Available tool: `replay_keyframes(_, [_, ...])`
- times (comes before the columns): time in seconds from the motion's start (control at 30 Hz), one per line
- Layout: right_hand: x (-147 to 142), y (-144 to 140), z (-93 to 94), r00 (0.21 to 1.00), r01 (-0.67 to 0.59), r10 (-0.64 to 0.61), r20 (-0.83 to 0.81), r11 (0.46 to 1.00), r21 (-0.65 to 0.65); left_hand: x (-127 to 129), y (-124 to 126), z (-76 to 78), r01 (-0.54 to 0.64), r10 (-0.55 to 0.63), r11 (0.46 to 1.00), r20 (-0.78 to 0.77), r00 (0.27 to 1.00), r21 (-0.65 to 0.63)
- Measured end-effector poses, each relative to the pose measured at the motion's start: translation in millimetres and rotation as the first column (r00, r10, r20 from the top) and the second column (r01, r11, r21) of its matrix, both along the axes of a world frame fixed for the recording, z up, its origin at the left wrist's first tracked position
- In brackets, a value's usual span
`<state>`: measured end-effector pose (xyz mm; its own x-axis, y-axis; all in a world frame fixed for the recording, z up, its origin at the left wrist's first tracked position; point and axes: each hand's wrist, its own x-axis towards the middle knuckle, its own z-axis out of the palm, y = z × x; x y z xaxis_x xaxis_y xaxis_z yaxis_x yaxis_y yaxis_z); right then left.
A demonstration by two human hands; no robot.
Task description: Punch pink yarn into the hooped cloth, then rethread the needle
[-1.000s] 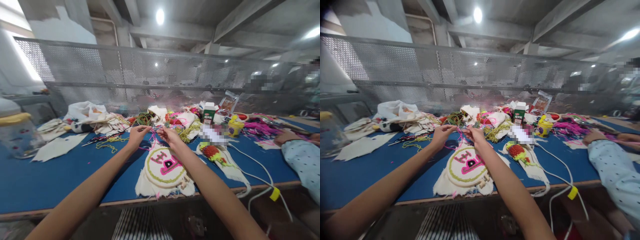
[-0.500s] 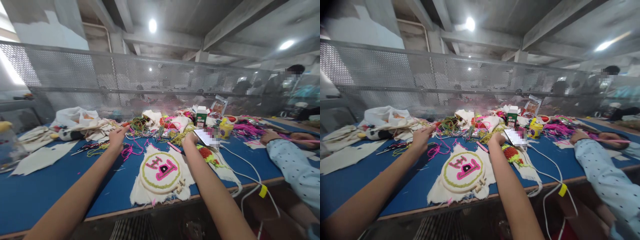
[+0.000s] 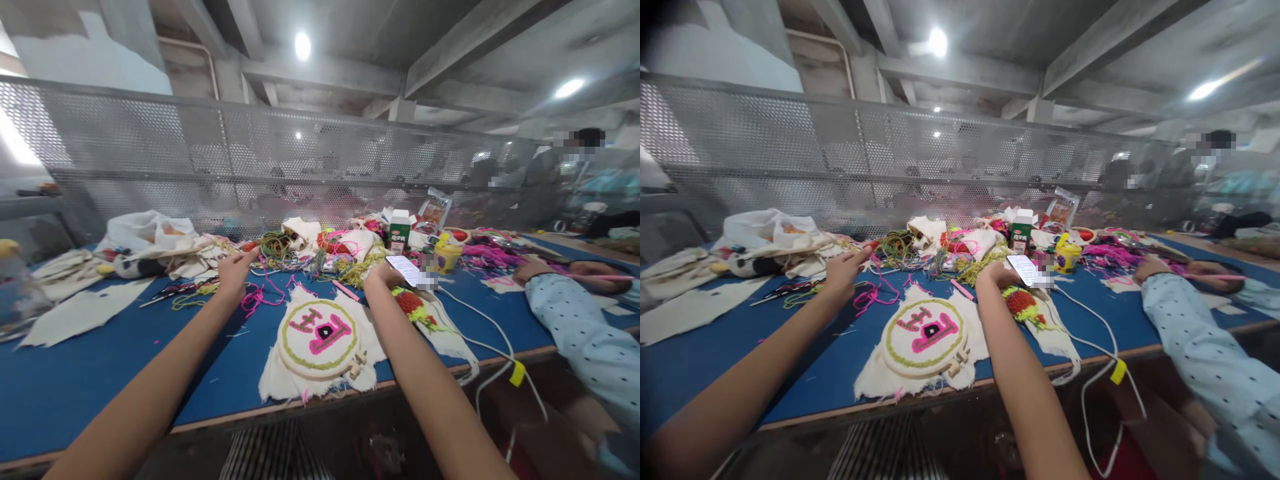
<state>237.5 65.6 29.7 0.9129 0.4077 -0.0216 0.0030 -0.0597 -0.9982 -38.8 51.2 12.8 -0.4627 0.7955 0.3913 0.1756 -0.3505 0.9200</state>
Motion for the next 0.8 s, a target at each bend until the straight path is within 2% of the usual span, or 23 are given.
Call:
replay_keyframes(0.1, [-25, -12, 6.3, 0.956, -0.145, 0.112, 0.271, 0.984, 0.105, 6, -6, 5.5, 0.013, -0.012, 1.000, -0.084, 0.996, 0.002])
replay_keyframes(0.17, [-46, -24, 8.6, 0.850, -0.321, 0.218, 0.480, 0.936, 0.143, 14, -14, 12.0, 0.045, -0.039, 0.998, -0.147, 0.988, 0.042])
replay_keyframes(0.2, [-56, -30, 8.7, 0.745, -0.436, 0.272, 0.609, 0.890, 0.136, 18, -19, 15.7, 0.069, -0.056, 0.995, -0.178, 0.982, 0.070])
replay_keyframes(0.23, [-65, -35, 8.0, 0.477, -0.582, 0.278, 0.834, 0.811, 0.063, 23, -24, 19.5, 0.096, -0.073, 0.990, -0.208, 0.975, 0.102])
replay_keyframes(0.27, [-74, -40, 6.7, 0.253, -0.650, 0.222, 0.942, 0.760, -0.004, 29, -30, 23.1, 0.128, -0.094, 0.983, -0.238, 0.967, 0.133])
replay_keyframes(0.3, [-80, -44, 5.1, 0.080, -0.688, 0.172, 0.982, 0.722, -0.071, 34, -36, 26.5, 0.158, -0.112, 0.974, -0.259, 0.959, 0.164])
replay_keyframes(0.33, [-86, -47, 3.3, -0.057, -0.708, 0.127, 0.990, 0.695, -0.130, 38, -41, 29.5, 0.187, -0.130, 0.963, -0.276, 0.952, 0.192])
replay_keyframes(0.37, [-89, -49, 1.7, -0.135, -0.716, 0.100, 0.986, 0.678, -0.167, 43, -46, 32.2, 0.209, -0.142, 0.953, -0.286, 0.948, 0.218])
replay_keyframes(0.43, [-93, -50, -0.4, -0.195, -0.722, 0.087, 0.977, 0.661, -0.203, 49, -53, 36.3, 0.240, -0.161, 0.935, -0.289, 0.944, 0.262])
replay_keyframes(0.5, [-93, -50, -0.7, -0.194, -0.727, 0.080, 0.978, 0.657, -0.198, 52, -59, 39.3, 0.265, -0.182, 0.920, -0.284, 0.941, 0.289])
replay_keyframes(0.67, [-92, -55, 2.9, -0.103, -0.777, 0.007, 0.995, 0.624, -0.085, 53, -62, 42.2, 0.318, -0.246, 0.894, -0.249, 0.937, 0.315])
replay_keyframes(0.8, [-93, -60, 3.5, -0.037, -0.811, 0.037, 0.999, 0.582, -0.051, 54, -58, 37.2, 0.349, -0.288, 0.885, -0.227, 0.930, 0.309])
